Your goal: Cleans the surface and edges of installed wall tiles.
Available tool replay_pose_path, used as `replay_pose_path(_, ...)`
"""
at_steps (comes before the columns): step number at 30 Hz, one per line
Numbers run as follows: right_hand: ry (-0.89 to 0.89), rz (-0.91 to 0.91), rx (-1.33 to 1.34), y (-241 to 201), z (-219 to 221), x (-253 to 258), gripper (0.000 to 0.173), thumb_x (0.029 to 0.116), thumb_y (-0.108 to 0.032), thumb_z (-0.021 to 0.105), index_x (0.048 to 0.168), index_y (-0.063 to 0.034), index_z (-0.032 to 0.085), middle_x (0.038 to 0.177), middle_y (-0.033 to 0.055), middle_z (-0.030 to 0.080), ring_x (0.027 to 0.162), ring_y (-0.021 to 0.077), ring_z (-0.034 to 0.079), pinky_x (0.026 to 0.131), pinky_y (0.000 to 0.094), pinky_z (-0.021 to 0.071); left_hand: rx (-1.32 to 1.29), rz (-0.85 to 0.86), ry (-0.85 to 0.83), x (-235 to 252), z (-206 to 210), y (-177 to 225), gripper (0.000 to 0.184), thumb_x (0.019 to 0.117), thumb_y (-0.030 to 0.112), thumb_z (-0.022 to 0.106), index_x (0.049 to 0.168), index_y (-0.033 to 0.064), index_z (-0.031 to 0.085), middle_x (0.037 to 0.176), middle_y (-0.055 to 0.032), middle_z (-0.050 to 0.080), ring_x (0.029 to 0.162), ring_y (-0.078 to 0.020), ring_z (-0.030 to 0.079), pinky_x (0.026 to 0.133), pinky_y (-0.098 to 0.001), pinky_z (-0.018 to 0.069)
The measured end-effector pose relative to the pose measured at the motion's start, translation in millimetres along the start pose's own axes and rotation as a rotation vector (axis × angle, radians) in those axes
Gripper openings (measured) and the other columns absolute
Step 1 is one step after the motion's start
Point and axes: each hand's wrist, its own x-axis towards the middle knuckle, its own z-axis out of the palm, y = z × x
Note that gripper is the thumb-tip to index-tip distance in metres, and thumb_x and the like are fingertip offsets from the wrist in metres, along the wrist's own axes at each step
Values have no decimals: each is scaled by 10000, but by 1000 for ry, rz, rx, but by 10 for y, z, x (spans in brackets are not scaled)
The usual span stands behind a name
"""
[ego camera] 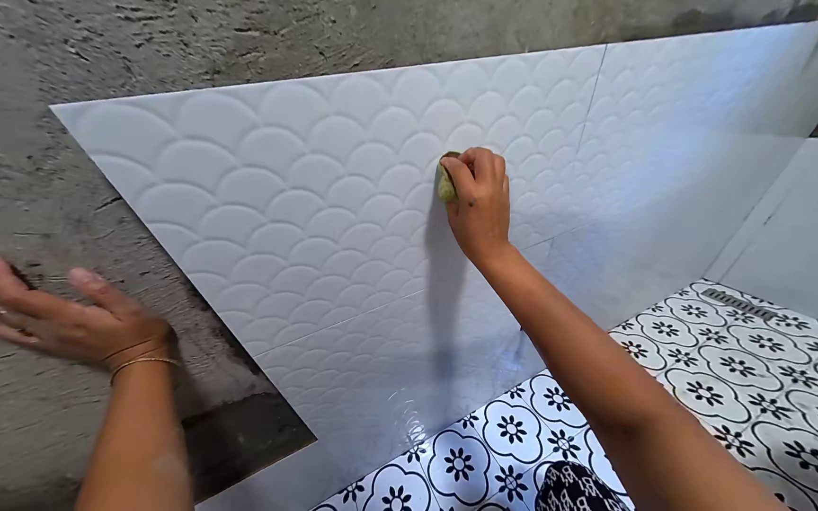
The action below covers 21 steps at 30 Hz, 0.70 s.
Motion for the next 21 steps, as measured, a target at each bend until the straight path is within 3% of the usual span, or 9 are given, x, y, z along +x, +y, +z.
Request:
replay_pose_path(9,-5,42,-8,-19,-25,127,237,962,-62,603,1155,-63,742,1142,206,670,1101,389,624,841,503,507,2,61,26,23,50,-76,694,1067,504,312,1616,83,271,1678,-181,237,1572,-341,168,1278,-525,73)
replay_pose_path(12,-30,8,-3,3,-24,-41,251,959,-52,621,1180,-65,737,1139,212,671,1093,400,630,830,509,516,4,56,31,20,42,-53,708,1063,519,298,1618,81,267,1682,-189,220,1572,-353,161,1275,-535,75)
replay_pose_path(16,-14,42,-24,48,-52,249,270,966,-59,603,1202,-61,735,1169,229,666,1106,417,623,845,521,511,13,-20,-8,-6,8,-1,717,1065,517,294,1602,42,286,1672,-220,223,1558,-387,191,1269,-513,107)
replay_pose_path(21,-51,168,-17,29,-120,426,335,908,-40,632,1230,-59,722,1186,218,645,1153,408,593,895,513,505,15,2,8,7,19,-27,711,1061,529,309,1616,86,271,1668,-213,238,1560,-381,183,1270,-522,105)
